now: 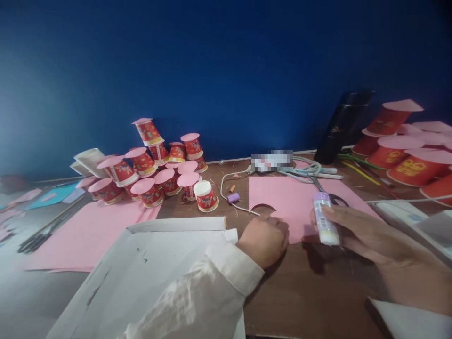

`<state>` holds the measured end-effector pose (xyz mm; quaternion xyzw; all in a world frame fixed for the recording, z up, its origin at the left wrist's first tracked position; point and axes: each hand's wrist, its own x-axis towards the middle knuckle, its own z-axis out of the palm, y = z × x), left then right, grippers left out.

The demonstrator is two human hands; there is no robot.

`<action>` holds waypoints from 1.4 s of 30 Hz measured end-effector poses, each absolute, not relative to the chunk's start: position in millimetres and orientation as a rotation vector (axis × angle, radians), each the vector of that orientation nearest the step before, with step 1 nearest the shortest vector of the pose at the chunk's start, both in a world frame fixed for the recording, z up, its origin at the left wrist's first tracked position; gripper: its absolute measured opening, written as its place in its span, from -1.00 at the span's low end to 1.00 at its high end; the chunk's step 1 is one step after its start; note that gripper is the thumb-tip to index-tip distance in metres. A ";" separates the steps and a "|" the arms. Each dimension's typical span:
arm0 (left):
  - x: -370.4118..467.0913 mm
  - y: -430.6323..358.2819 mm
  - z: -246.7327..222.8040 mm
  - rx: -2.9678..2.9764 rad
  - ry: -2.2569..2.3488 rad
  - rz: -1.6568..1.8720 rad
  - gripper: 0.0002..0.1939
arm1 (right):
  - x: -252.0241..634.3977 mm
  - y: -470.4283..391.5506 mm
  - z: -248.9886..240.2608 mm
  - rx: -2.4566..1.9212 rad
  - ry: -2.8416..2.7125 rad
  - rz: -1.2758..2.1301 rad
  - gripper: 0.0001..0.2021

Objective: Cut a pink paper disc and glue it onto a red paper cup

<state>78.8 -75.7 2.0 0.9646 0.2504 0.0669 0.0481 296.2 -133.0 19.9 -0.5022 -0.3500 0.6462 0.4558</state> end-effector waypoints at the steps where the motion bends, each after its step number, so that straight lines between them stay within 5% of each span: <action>1: 78.0 -75.5 3.8 2.895 0.810 0.225 -0.71 | 295.5 -133.1 19.7 -1.244 -0.878 1.585 -0.62; 10: 73.7 -64.8 -8.2 2.244 1.085 0.628 -0.73 | 284.5 -136.2 25.0 -1.255 -0.923 1.533 -0.58; 17: 74.7 -70.8 -3.1 2.368 0.991 0.634 -0.78 | 294.1 -130.3 12.1 -1.103 -0.876 1.525 -0.67; 31: 75.9 -68.3 -3.3 2.325 0.994 0.521 -0.49 | 287.7 -124.0 10.4 -1.017 -0.675 1.476 -0.78; 42: 81.2 -53.0 -9.2 2.153 1.018 0.530 -0.68 | 287.7 -126.2 11.5 -1.107 -0.610 1.530 -0.79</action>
